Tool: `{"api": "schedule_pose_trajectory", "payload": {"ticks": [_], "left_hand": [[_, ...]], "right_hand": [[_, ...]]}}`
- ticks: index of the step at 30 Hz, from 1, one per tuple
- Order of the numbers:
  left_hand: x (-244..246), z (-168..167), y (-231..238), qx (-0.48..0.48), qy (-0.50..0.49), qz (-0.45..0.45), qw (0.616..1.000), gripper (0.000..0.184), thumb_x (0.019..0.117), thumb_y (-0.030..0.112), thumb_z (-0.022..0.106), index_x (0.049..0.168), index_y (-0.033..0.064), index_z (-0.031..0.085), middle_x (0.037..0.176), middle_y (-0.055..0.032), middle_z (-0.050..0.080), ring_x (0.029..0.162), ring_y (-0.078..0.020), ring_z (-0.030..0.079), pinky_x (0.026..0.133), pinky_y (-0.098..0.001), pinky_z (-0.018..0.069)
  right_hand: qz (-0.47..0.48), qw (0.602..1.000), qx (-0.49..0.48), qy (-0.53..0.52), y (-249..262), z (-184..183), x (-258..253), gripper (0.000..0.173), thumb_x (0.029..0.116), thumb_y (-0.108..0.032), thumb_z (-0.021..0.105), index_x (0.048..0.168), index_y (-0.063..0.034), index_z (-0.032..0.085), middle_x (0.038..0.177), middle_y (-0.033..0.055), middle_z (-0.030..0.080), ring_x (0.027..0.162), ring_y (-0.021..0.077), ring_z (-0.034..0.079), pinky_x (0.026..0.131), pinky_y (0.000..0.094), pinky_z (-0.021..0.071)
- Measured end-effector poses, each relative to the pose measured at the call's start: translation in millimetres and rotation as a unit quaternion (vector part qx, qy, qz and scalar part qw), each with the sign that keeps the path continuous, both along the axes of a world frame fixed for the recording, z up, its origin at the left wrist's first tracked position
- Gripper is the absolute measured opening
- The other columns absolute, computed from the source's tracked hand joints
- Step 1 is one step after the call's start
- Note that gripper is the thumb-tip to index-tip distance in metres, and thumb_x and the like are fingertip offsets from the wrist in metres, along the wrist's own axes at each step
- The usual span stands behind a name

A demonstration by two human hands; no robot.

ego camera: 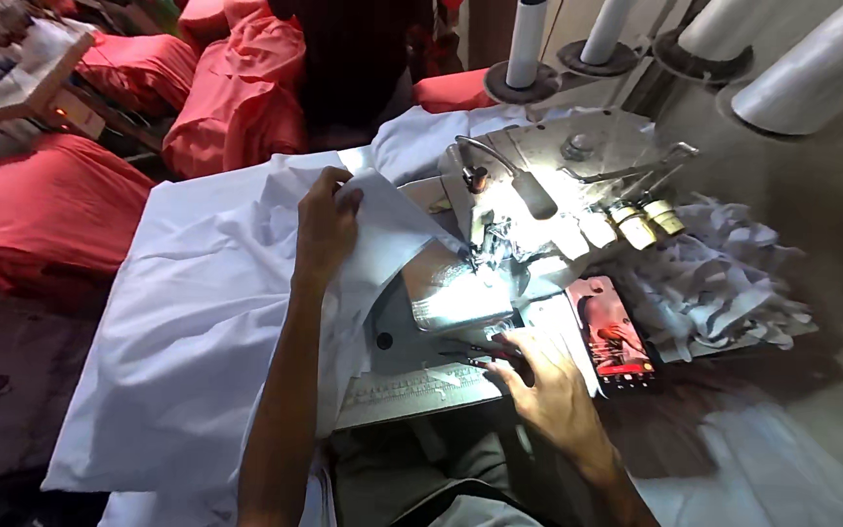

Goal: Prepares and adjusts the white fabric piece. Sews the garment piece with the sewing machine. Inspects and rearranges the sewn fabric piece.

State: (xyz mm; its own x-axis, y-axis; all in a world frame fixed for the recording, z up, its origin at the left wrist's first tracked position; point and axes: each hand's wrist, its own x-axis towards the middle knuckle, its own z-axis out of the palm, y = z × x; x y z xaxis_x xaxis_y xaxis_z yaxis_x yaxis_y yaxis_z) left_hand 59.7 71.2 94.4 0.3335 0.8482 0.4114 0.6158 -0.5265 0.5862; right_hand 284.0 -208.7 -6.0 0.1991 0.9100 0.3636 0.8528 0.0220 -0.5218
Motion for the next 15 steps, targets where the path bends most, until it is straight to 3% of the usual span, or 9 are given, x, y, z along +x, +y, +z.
{"api": "schedule_pose_trajectory", "payload": {"ticks": [2, 5, 7, 11, 15], "left_hand": [[-16.3, -4.5, -0.6, 0.032, -0.032, -0.004, 0.999, 0.032, 0.1029, 0.012, 0.057, 0.134, 0.0046, 0.058, 0.109, -0.0178, 0.068, 0.093, -0.0274, 0.068, 0.084, -0.0471, 0.0564], [-45.1, -4.1, -11.4, 0.040, -0.059, -0.043, 0.996, 0.041, 0.1070, 0.011, 0.047, 0.148, 0.0140, 0.052, 0.145, -0.0077, 0.059, 0.126, -0.0170, 0.061, 0.107, -0.0389, 0.0505], [-59.9, -6.0, -20.3, 0.046, -0.068, -0.060, 0.995, 0.042, 0.1075, 0.010, 0.045, 0.148, 0.0130, 0.052, 0.149, -0.0055, 0.056, 0.134, -0.0158, 0.056, 0.113, -0.0384, 0.0456], [-74.6, -14.6, -25.9, 0.028, -0.100, -0.078, 0.992, 0.035, 0.1075, 0.011, 0.046, 0.141, 0.0111, 0.056, 0.139, -0.0055, 0.061, 0.122, -0.0125, 0.062, 0.104, -0.0357, 0.0516], [-79.2, -22.8, -38.2, 0.011, -0.098, -0.069, 0.993, 0.037, 0.1092, 0.012, 0.040, 0.143, 0.0127, 0.055, 0.137, -0.0065, 0.064, 0.115, -0.0151, 0.066, 0.098, -0.0369, 0.0539]], "right_hand": [[0.012, 0.999, -0.007, -0.044, 0.1, -2.7, -0.4, 0.038, 0.0932, -0.042, 0.063, 0.114, -0.0119, 0.075, 0.112, 0.0070, 0.072, 0.106, 0.0256, 0.067, 0.090, 0.0455, 0.0544], [0.042, 0.994, -0.013, -0.098, 2.6, -1.7, -0.9, 0.036, 0.0977, -0.041, 0.056, 0.110, -0.0120, 0.074, 0.108, 0.0077, 0.071, 0.100, 0.0276, 0.068, 0.084, 0.0458, 0.0551], [0.064, 0.989, -0.013, -0.133, 4.6, 1.8, -2.6, 0.037, 0.0990, -0.041, 0.054, 0.108, -0.0101, 0.072, 0.104, 0.0089, 0.071, 0.095, 0.0288, 0.068, 0.078, 0.0448, 0.0557], [0.078, 0.978, -0.008, -0.193, 7.1, 3.4, -9.8, 0.030, 0.0967, -0.031, 0.059, 0.108, -0.0045, 0.069, 0.098, 0.0145, 0.067, 0.088, 0.0331, 0.068, 0.072, 0.0433, 0.0573], [0.083, 0.970, -0.003, -0.230, 5.2, 2.2, -13.4, 0.028, 0.0999, -0.022, 0.054, 0.112, -0.0006, 0.067, 0.099, 0.0167, 0.065, 0.086, 0.0319, 0.068, 0.072, 0.0396, 0.0582]]}}
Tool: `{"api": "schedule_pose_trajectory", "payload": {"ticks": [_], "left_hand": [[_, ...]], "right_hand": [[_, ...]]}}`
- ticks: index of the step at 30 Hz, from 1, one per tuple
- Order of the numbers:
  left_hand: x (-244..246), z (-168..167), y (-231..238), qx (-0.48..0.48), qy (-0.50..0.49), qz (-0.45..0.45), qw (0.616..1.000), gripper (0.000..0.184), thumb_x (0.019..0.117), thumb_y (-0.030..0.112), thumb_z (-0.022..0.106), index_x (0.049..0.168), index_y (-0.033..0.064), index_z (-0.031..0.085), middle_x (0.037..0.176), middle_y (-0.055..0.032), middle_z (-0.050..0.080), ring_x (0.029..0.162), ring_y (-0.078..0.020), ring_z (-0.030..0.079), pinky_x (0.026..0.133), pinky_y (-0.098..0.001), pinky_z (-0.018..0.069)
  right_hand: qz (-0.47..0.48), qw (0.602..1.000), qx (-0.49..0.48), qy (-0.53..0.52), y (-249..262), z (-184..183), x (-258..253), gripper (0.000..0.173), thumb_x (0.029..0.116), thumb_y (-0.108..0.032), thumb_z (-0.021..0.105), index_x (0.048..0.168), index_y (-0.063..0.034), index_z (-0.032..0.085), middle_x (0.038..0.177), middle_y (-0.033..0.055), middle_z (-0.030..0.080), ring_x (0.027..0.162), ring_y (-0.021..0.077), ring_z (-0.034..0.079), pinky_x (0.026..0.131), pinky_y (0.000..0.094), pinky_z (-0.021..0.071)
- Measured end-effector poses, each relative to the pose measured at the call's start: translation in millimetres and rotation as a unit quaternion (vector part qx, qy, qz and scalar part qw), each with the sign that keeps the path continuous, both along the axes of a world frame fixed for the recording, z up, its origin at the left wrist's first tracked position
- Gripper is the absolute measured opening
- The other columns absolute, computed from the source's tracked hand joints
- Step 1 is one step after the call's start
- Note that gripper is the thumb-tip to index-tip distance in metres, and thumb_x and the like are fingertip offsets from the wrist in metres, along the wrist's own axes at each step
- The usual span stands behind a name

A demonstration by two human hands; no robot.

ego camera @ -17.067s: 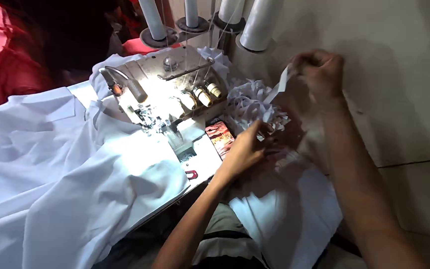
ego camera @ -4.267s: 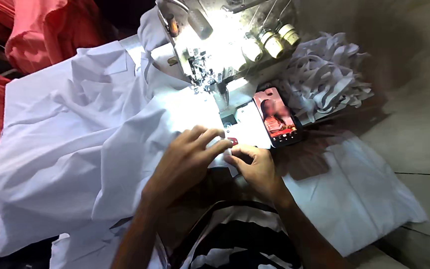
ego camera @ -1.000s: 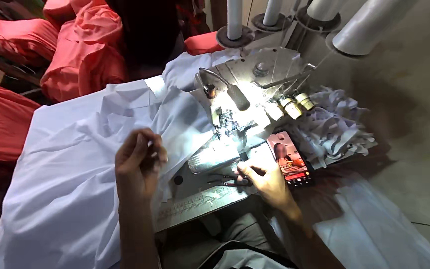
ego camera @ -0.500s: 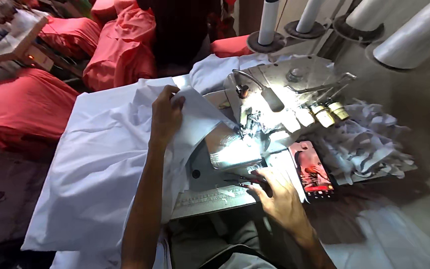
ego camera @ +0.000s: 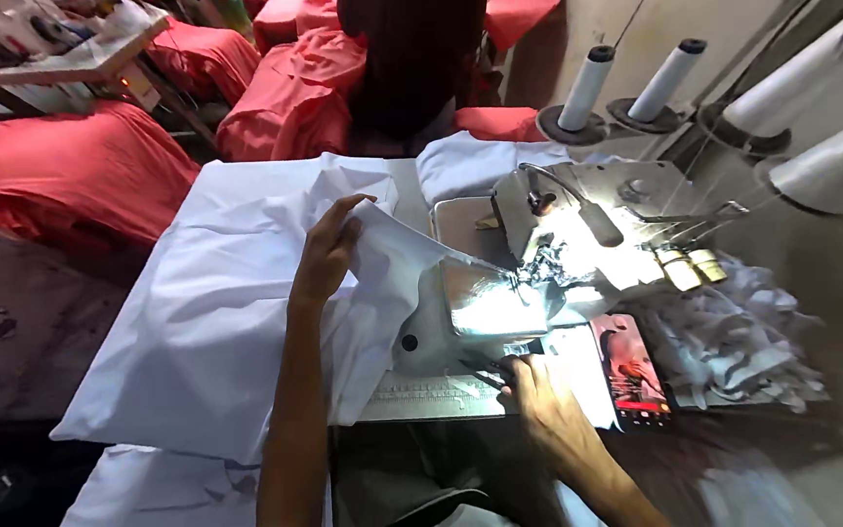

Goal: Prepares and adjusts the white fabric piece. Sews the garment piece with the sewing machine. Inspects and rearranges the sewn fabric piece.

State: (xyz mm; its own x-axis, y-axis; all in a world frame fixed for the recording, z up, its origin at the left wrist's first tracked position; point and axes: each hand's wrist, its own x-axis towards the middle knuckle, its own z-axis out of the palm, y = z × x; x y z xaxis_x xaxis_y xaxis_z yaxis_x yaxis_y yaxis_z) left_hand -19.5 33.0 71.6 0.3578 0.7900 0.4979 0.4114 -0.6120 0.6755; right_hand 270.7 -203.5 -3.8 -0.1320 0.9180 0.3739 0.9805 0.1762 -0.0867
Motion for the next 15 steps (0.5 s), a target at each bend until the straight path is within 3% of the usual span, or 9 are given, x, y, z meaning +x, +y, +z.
{"api": "schedule_pose_trajectory", "payload": {"ticks": [3, 5, 7, 8, 10, 12, 13, 15], "left_hand": [[1.2, -2.9, 6.4, 0.000, -0.012, 0.004, 1.000, 0.035, 0.1087, 0.012, 0.041, 0.138, 0.0069, 0.059, 0.129, -0.0106, 0.067, 0.110, -0.0146, 0.067, 0.097, -0.0357, 0.0547], [1.1, -2.1, 8.5, -0.002, -0.021, 0.008, 1.000, 0.033, 0.1088, 0.014, 0.042, 0.133, 0.0047, 0.062, 0.119, -0.0105, 0.070, 0.103, -0.0111, 0.068, 0.093, -0.0319, 0.0557], [-0.8, 0.1, 3.9, 0.002, -0.027, 0.009, 1.000, 0.030, 0.1086, 0.014, 0.044, 0.129, 0.0051, 0.064, 0.109, -0.0084, 0.071, 0.092, -0.0074, 0.068, 0.084, -0.0272, 0.0564], [-3.0, 1.1, -0.4, 0.004, -0.030, 0.005, 1.000, 0.029, 0.1085, 0.014, 0.044, 0.128, 0.0057, 0.064, 0.107, -0.0075, 0.070, 0.089, -0.0065, 0.067, 0.081, -0.0254, 0.0561], [-9.2, 1.8, -8.7, 0.018, -0.037, -0.012, 0.999, 0.030, 0.1082, 0.014, 0.043, 0.130, 0.0069, 0.063, 0.109, -0.0059, 0.070, 0.089, -0.0052, 0.066, 0.079, -0.0235, 0.0552], [-13.9, 5.9, -12.8, 0.045, -0.041, -0.038, 0.997, 0.033, 0.1068, 0.012, 0.043, 0.133, 0.0060, 0.062, 0.121, -0.0040, 0.068, 0.103, -0.0048, 0.065, 0.089, -0.0239, 0.0543], [-15.0, 10.2, -16.6, 0.059, -0.045, -0.050, 0.996, 0.033, 0.1064, 0.011, 0.042, 0.133, 0.0055, 0.061, 0.126, -0.0036, 0.067, 0.109, -0.0059, 0.064, 0.093, -0.0250, 0.0535], [-17.7, 17.0, -28.5, 0.072, -0.052, -0.059, 0.994, 0.034, 0.1058, 0.014, 0.043, 0.133, 0.0055, 0.062, 0.130, -0.0036, 0.065, 0.114, -0.0082, 0.063, 0.095, -0.0274, 0.0526]], "right_hand": [[0.000, 1.000, -0.017, -0.008, -5.8, 3.5, 1.2, 0.027, 0.0986, -0.017, 0.055, 0.116, 0.0007, 0.066, 0.102, 0.0184, 0.064, 0.086, 0.0319, 0.068, 0.072, 0.0389, 0.0587], [0.000, 0.999, -0.051, -0.002, -13.5, 17.1, 2.6, 0.026, 0.0932, -0.011, 0.060, 0.114, 0.0019, 0.068, 0.103, 0.0207, 0.064, 0.084, 0.0333, 0.069, 0.068, 0.0403, 0.0593], [0.016, 0.992, -0.106, 0.069, -23.1, 40.3, 5.3, 0.025, 0.0917, -0.009, 0.059, 0.113, -0.0010, 0.068, 0.101, 0.0177, 0.064, 0.081, 0.0304, 0.068, 0.066, 0.0401, 0.0592], [0.040, 0.980, -0.137, 0.142, -27.2, 53.7, 8.4, 0.024, 0.0967, -0.012, 0.052, 0.112, -0.0033, 0.068, 0.096, 0.0127, 0.064, 0.077, 0.0247, 0.067, 0.064, 0.0368, 0.0584], [0.093, 0.900, -0.244, 0.350, -30.3, 81.6, 15.2, 0.039, 0.1133, -0.032, 0.032, 0.114, -0.0090, 0.063, 0.084, -0.0006, 0.064, 0.064, 0.0073, 0.062, 0.056, 0.0235, 0.0551], [0.126, 0.748, -0.335, 0.559, -22.0, 102.2, 15.2, 0.047, 0.1126, -0.044, 0.029, 0.118, -0.0096, 0.060, 0.074, -0.0003, 0.064, 0.052, 0.0059, 0.059, 0.045, 0.0217, 0.0520], [0.123, 0.698, -0.349, 0.614, -15.2, 107.2, 13.3, 0.047, 0.1126, -0.044, 0.029, 0.119, -0.0096, 0.061, 0.071, 0.0004, 0.063, 0.048, 0.0063, 0.057, 0.041, 0.0217, 0.0499], [0.096, 0.680, -0.336, 0.645, 1.4, 113.0, 6.9, 0.045, 0.1136, -0.035, 0.025, 0.119, -0.0090, 0.061, 0.068, -0.0007, 0.063, 0.044, 0.0050, 0.053, 0.037, 0.0195, 0.0449]]}}
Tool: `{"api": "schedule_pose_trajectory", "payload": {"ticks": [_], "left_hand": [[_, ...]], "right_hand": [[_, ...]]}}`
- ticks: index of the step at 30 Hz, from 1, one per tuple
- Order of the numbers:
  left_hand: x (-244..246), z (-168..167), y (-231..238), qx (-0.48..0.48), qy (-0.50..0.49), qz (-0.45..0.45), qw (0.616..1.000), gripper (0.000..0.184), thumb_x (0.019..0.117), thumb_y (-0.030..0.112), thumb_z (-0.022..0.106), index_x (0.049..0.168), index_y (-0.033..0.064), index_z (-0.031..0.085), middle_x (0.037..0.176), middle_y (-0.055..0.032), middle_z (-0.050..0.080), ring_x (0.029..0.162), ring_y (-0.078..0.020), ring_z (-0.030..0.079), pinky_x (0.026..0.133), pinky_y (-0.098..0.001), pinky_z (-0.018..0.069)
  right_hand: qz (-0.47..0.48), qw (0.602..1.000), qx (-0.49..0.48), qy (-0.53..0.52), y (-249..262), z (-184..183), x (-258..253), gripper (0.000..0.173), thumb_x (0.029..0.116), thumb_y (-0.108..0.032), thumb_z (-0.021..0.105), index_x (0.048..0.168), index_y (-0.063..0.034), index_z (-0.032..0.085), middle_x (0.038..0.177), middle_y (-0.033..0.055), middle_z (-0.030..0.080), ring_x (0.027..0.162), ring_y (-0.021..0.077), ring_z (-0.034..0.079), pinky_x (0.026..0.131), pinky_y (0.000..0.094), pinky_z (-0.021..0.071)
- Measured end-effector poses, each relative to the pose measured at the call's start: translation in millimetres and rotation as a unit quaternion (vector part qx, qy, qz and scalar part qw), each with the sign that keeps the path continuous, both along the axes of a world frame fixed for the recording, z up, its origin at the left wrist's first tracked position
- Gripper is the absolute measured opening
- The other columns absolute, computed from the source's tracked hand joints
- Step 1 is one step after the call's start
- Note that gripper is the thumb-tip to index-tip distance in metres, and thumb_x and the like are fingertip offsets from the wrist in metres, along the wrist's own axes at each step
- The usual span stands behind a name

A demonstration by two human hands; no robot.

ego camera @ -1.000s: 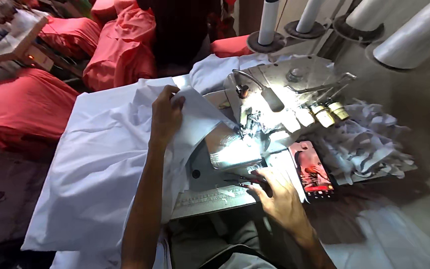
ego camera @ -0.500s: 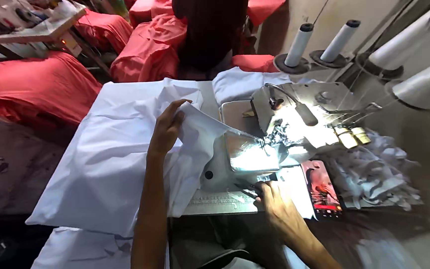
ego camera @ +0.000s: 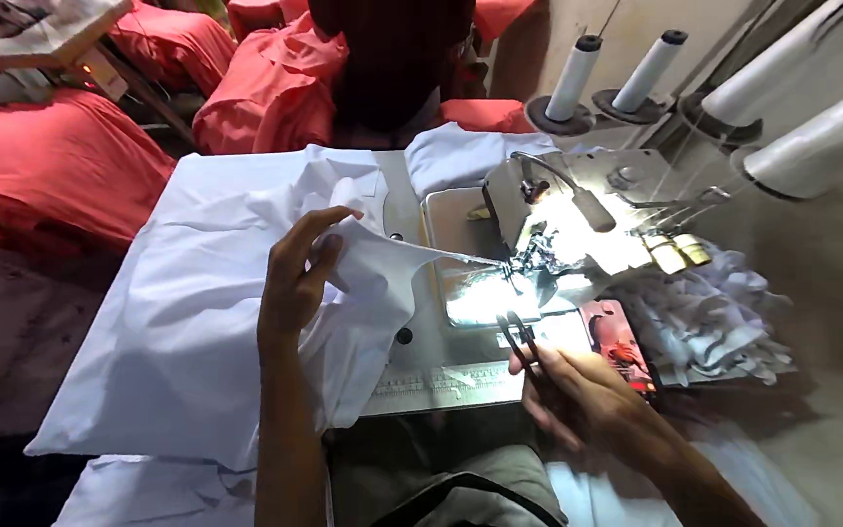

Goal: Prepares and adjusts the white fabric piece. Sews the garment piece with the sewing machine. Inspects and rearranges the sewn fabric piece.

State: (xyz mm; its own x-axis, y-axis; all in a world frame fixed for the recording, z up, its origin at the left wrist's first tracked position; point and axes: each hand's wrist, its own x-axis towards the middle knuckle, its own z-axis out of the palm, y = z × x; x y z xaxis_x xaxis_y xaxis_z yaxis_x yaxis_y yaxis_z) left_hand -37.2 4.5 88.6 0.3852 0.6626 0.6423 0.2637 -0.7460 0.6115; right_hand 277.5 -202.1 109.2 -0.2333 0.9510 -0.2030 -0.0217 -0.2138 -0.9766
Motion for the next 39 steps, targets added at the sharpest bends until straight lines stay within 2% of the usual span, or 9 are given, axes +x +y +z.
{"api": "schedule_pose_trajectory", "payload": {"ticks": [2, 6, 11, 17, 27, 31, 35, 37, 39], "left_hand": [[-4.6, 1.2, -14.1, 0.003, 0.001, 0.003, 1.000, 0.033, 0.1056, 0.017, 0.045, 0.132, 0.0079, 0.063, 0.126, -0.0022, 0.066, 0.111, -0.0076, 0.063, 0.094, -0.0276, 0.0532], [-11.3, -0.7, -35.0, 0.024, 0.025, 0.026, 0.999, 0.031, 0.1055, 0.020, 0.049, 0.130, 0.0108, 0.066, 0.106, 0.0001, 0.063, 0.088, -0.0040, 0.058, 0.076, -0.0207, 0.0500], [-13.8, -6.2, -44.0, 0.000, 0.033, 0.040, 0.999, 0.033, 0.1041, 0.016, 0.049, 0.132, 0.0128, 0.066, 0.106, 0.0005, 0.064, 0.088, -0.0046, 0.057, 0.077, -0.0215, 0.0498], [-17.7, -10.2, -41.7, 0.000, 0.046, 0.048, 0.998, 0.034, 0.1049, 0.017, 0.049, 0.134, 0.0134, 0.065, 0.110, -0.0011, 0.065, 0.094, -0.0061, 0.061, 0.082, -0.0239, 0.0521], [-28.0, -11.0, -48.5, 0.008, 0.031, 0.047, 0.998, 0.035, 0.1061, 0.016, 0.046, 0.132, 0.0167, 0.069, 0.103, -0.0022, 0.067, 0.086, -0.0042, 0.057, 0.079, -0.0196, 0.0491], [-52.3, -21.9, -54.4, 0.006, 0.010, 0.037, 0.999, 0.030, 0.1061, 0.015, 0.050, 0.131, 0.0126, 0.065, 0.116, -0.0024, 0.067, 0.101, -0.0045, 0.060, 0.091, -0.0215, 0.0504], [-79.6, -41.8, -73.5, 0.027, 0.030, 0.092, 0.995, 0.016, 0.1005, 0.006, 0.052, 0.113, 0.0083, 0.062, 0.110, -0.0063, 0.062, 0.107, -0.0115, 0.060, 0.097, -0.0273, 0.0513], [-88.5, -49.2, -86.8, 0.038, 0.040, 0.143, 0.988, 0.014, 0.0989, 0.007, 0.052, 0.107, 0.0084, 0.063, 0.115, -0.0087, 0.061, 0.116, -0.0163, 0.058, 0.103, -0.0317, 0.0489], [-94.6, -55.0, -101.1, 0.040, 0.070, 0.212, 0.974, 0.012, 0.0966, 0.008, 0.054, 0.100, 0.0099, 0.065, 0.122, -0.0117, 0.061, 0.123, -0.0222, 0.056, 0.107, -0.0381, 0.0465]], "right_hand": [[-0.046, 0.999, -0.011, 0.009, 16.2, 2.2, -8.1, 0.044, 0.1125, -0.026, 0.022, 0.117, -0.0072, 0.062, 0.066, -0.0014, 0.063, 0.042, 0.0029, 0.049, 0.036, 0.0171, 0.0400], [-0.092, 0.995, -0.032, 0.031, 43.5, 2.3, -18.0, 0.044, 0.1125, -0.023, 0.019, 0.111, -0.0072, 0.060, 0.061, -0.0050, 0.060, 0.040, -0.0008, 0.044, 0.036, 0.0140, 0.0360], [-0.075, 0.995, -0.067, 0.021, 56.9, 7.9, -11.3, 0.043, 0.1135, -0.029, 0.023, 0.101, -0.0109, 0.060, 0.060, -0.0071, 0.053, 0.039, -0.0029, 0.033, 0.035, 0.0126, 0.0262], [-0.080, 0.993, -0.085, 0.023, 32.7, 15.7, -1.9, 0.043, 0.1123, -0.027, 0.026, 0.099, -0.0118, 0.064, 0.060, -0.0064, 0.057, 0.037, -0.0042, 0.034, 0.033, 0.0119, 0.0254], [-0.059, 0.996, -0.064, -0.017, 70.6, 5.3, -7.5, 0.040, 0.1129, -0.027, 0.025, 0.096, -0.0112, 0.057, 0.061, -0.0043, 0.054, 0.039, -0.0009, 0.034, 0.034, 0.0138, 0.0261], [0.075, 0.996, -0.016, -0.041, 54.7, 3.3, 5.3, 0.038, 0.1111, -0.036, 0.030, 0.106, -0.0148, 0.061, 0.064, -0.0082, 0.059, 0.044, -0.0026, 0.043, 0.039, 0.0136, 0.0327], [0.218, 0.933, 0.129, -0.257, 32.9, -15.5, 10.9, 0.037, 0.1121, -0.033, 0.033, 0.117, -0.0094, 0.061, 0.076, -0.0009, 0.061, 0.058, 0.0097, 0.055, 0.053, 0.0291, 0.0497], [0.188, 0.887, 0.145, -0.395, 19.5, -28.2, -2.9, 0.036, 0.1108, -0.029, 0.037, 0.118, -0.0054, 0.063, 0.085, 0.0093, 0.065, 0.074, 0.0247, 0.065, 0.068, 0.0455, 0.0555], [0.117, 0.836, 0.125, -0.522, 9.3, -43.3, -24.8, 0.037, 0.1097, -0.031, 0.042, 0.121, -0.0023, 0.063, 0.099, 0.0181, 0.068, 0.086, 0.0345, 0.070, 0.075, 0.0524, 0.0576]]}}
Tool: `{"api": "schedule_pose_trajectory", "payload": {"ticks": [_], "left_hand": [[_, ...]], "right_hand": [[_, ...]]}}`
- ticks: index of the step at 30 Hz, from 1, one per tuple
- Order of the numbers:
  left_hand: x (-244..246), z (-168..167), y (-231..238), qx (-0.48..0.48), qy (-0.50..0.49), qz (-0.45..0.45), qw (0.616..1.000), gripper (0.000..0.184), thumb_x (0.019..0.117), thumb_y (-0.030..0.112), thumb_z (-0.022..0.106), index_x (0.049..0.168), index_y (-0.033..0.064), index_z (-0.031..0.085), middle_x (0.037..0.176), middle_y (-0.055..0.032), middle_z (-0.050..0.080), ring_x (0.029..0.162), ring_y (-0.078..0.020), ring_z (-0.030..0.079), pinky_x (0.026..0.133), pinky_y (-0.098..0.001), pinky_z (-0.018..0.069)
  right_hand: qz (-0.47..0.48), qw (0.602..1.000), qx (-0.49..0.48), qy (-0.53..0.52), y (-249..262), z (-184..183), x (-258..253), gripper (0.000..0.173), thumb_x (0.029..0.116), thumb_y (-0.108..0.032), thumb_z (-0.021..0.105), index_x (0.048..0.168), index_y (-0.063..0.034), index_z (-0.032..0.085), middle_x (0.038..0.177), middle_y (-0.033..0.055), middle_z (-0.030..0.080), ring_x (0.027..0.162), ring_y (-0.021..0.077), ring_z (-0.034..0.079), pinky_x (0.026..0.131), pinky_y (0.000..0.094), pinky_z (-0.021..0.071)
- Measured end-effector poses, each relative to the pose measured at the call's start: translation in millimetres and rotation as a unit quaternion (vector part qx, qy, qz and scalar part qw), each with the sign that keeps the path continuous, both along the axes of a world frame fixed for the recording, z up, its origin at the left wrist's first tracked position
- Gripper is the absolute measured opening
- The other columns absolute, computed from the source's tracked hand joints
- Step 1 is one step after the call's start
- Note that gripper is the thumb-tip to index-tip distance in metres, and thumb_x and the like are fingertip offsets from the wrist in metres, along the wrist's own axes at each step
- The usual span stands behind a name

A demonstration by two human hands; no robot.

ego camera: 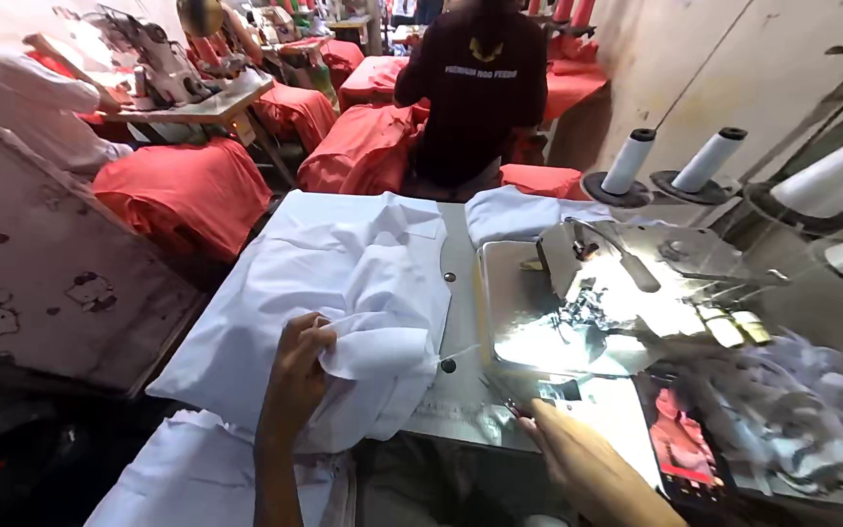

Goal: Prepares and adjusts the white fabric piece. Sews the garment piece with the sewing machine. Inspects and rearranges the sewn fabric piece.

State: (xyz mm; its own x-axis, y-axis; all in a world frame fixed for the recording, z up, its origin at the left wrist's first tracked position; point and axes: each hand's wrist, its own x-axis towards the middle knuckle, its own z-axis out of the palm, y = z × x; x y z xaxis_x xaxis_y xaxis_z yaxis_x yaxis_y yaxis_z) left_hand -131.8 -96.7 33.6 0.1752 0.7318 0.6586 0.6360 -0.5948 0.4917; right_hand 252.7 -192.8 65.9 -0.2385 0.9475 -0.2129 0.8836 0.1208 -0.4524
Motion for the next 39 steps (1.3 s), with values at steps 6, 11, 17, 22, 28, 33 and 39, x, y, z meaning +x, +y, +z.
{"api": "schedule_pose_trajectory", "payload": {"ticks": [6, 11, 17, 22, 28, 33, 39], "left_hand": [[9.7, -9.9, -50.9, -0.086, 0.005, 0.149, 0.985, 0.024, 0.0951, 0.008, 0.058, 0.111, 0.0160, 0.074, 0.131, -0.0149, 0.058, 0.122, -0.0302, 0.056, 0.103, -0.0495, 0.0471], [44.7, -13.3, -75.4, -0.130, -0.126, 0.160, 0.970, 0.024, 0.0980, 0.013, 0.059, 0.119, 0.0058, 0.069, 0.127, -0.0151, 0.057, 0.107, -0.0172, 0.063, 0.087, -0.0298, 0.0588], [79.6, -16.4, -74.8, -0.185, -0.182, 0.231, 0.938, 0.051, 0.0942, 0.042, 0.071, 0.127, 0.0052, 0.059, 0.111, -0.0124, 0.067, 0.095, -0.0193, 0.068, 0.085, -0.0388, 0.0583], [77.3, -12.8, -71.5, -0.170, -0.216, 0.183, 0.944, 0.034, 0.0969, 0.021, 0.068, 0.124, 0.0025, 0.059, 0.106, -0.0114, 0.069, 0.092, -0.0162, 0.070, 0.084, -0.0364, 0.0598], [76.6, -12.4, -78.8, -0.169, -0.329, 0.092, 0.925, 0.028, 0.0984, 0.010, 0.063, 0.124, 0.0015, 0.056, 0.109, -0.0068, 0.067, 0.089, -0.0118, 0.070, 0.079, -0.0295, 0.0629], [77.9, -15.2, -80.5, -0.173, -0.419, 0.042, 0.890, 0.027, 0.0989, 0.009, 0.062, 0.125, 0.0056, 0.055, 0.112, -0.0075, 0.065, 0.090, -0.0196, 0.071, 0.079, -0.0386, 0.0646], [75.7, -11.6, -81.2, -0.194, -0.520, 0.016, 0.832, 0.024, 0.0995, 0.010, 0.059, 0.123, 0.0133, 0.054, 0.107, -0.0019, 0.066, 0.088, -0.0157, 0.071, 0.081, -0.0364, 0.0636]], "right_hand": [[-0.094, 0.973, 0.143, -0.157, -2.7, -31.0, -26.6, 0.046, 0.1029, -0.041, 0.056, 0.119, 0.0009, 0.064, 0.102, 0.0247, 0.064, 0.076, 0.0397, 0.070, 0.058, 0.0522, 0.0576], [0.000, 0.973, 0.202, -0.109, -1.0, 13.8, -24.7, 0.037, 0.1028, -0.037, 0.051, 0.107, -0.0039, 0.068, 0.088, 0.0150, 0.067, 0.064, 0.0321, 0.067, 0.050, 0.0488, 0.0534], [0.101, 0.957, 0.271, -0.020, 20.3, 61.6, -54.2, 0.029, 0.1022, -0.023, 0.053, 0.124, -0.0097, 0.067, 0.099, 0.0099, 0.069, 0.074, 0.0253, 0.068, 0.058, 0.0414, 0.0566], [0.095, 0.967, 0.229, -0.054, 9.4, 72.7, -42.2, 0.024, 0.1013, -0.030, 0.055, 0.107, -0.0115, 0.069, 0.088, 0.0054, 0.069, 0.075, 0.0241, 0.069, 0.062, 0.0431, 0.0568], [-0.108, 0.972, 0.182, -0.097, -17.2, -12.7, -30.5, 0.053, 0.0954, -0.043, 0.068, 0.116, 0.0056, 0.066, 0.105, 0.0269, 0.066, 0.097, 0.0465, 0.066, 0.079, 0.0583, 0.0558], [-0.125, 0.939, 0.287, -0.141, -1.3, -65.9, -41.6, 0.041, 0.0978, -0.029, 0.064, 0.108, 0.0102, 0.064, 0.099, 0.0281, 0.064, 0.094, 0.0456, 0.066, 0.078, 0.0514, 0.0568], [-0.092, 0.956, 0.234, -0.150, -13.7, -56.6, -41.6, 0.031, 0.0996, -0.016, 0.060, 0.116, 0.0107, 0.062, 0.108, 0.0291, 0.061, 0.097, 0.0448, 0.065, 0.081, 0.0500, 0.0565]]}}
